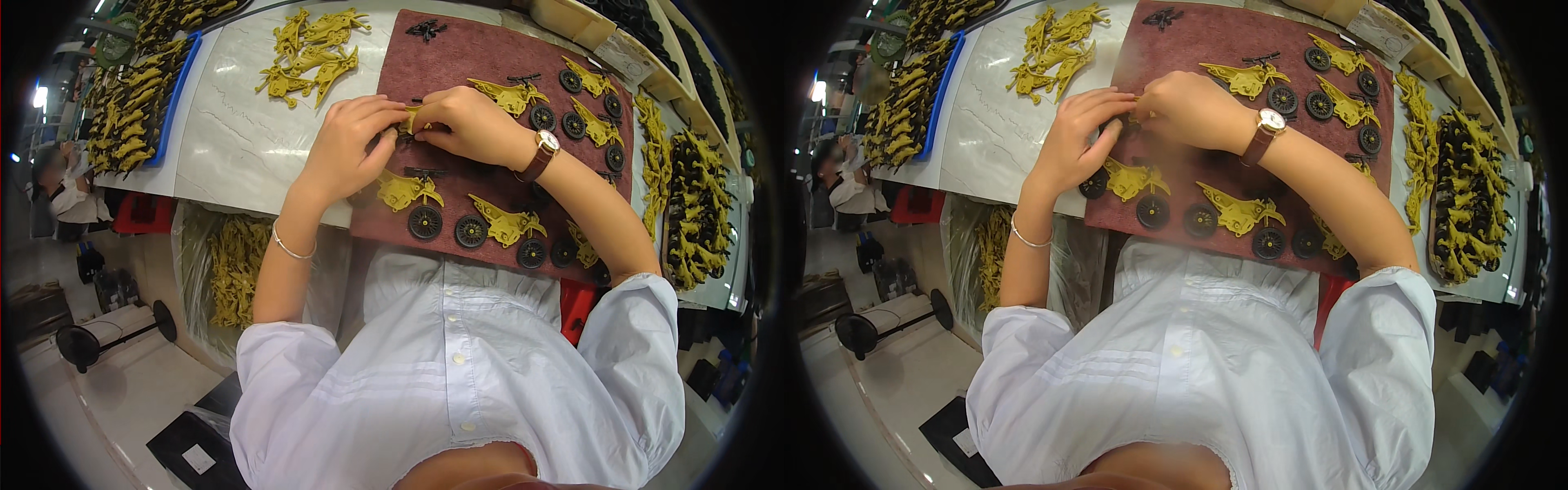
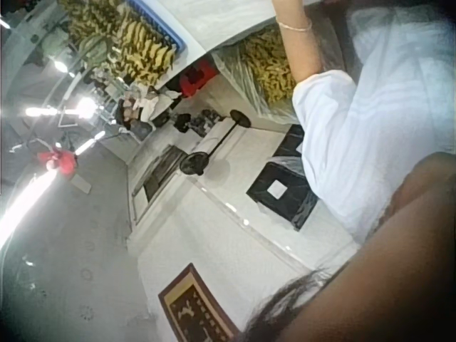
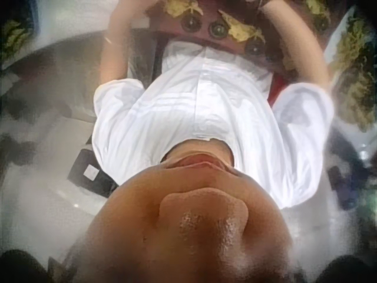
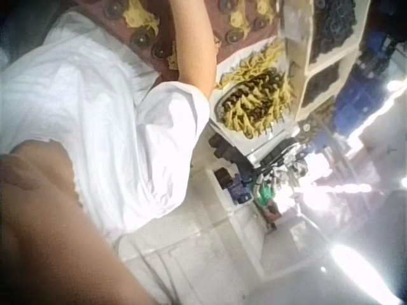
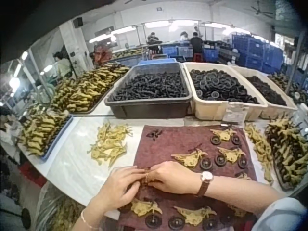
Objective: The person lays out toy motorcycle frames across a work mat, then attaches handlebars and mounts wheels onto each frame by hand.
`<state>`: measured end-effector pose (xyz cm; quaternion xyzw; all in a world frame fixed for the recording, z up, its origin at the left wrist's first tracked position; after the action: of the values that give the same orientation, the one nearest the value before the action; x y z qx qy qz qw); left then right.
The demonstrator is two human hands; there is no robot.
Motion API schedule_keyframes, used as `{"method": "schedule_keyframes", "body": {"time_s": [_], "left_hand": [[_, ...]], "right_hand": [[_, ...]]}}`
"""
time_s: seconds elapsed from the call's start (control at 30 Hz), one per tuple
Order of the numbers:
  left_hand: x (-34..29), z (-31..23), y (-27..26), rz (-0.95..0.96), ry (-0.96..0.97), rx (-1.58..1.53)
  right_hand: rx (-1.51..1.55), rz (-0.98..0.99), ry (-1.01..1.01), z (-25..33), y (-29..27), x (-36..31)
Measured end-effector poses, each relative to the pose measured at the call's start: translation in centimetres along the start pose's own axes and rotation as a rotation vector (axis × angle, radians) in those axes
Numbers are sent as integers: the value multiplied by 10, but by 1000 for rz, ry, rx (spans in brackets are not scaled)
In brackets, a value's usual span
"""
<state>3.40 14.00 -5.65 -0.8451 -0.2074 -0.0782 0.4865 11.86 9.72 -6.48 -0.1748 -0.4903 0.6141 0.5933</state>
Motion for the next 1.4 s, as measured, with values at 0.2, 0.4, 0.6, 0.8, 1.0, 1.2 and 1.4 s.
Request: {"method": "schedule_keyframes", "body": {"time_s": [0.2, 0.4, 0.6, 0.8, 1.0, 1.2, 1.4], "left_hand": [[-5, -1, 7, 103, 49, 65], [-6, -1, 8, 91, 62, 62], [-6, -4, 7, 79, 75, 86], [-6, -1, 9, 68, 78, 95], [-8, -3, 9, 43, 85, 87], [-6, -14, -4, -87, 72, 114], [-3, -44, -11, -331, -22, -213]], "right_hand": [[-15, -3, 56, -3, -3, 0], [22, -21, 44, -7, 6, -6], [-47, -38, 82, -3, -2, -7], [-253, 52, 78, 14, 3, -2], [-275, 87, 129, 16, 11, -5], [198, 37, 243, -2, -11, -12], [519, 5, 391, 4, -15, -30]]}}
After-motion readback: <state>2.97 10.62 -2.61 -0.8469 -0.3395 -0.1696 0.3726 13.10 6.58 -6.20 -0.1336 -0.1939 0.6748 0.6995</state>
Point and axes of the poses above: each hand's wrist, its own x-axis towards the middle knuckle, its own y-axis out of the palm, z = x × y, the point moved 10 cm from there along x, towards the middle knuckle, and after that the axes turned 5 degrees about -x, right-handed, at the moved point
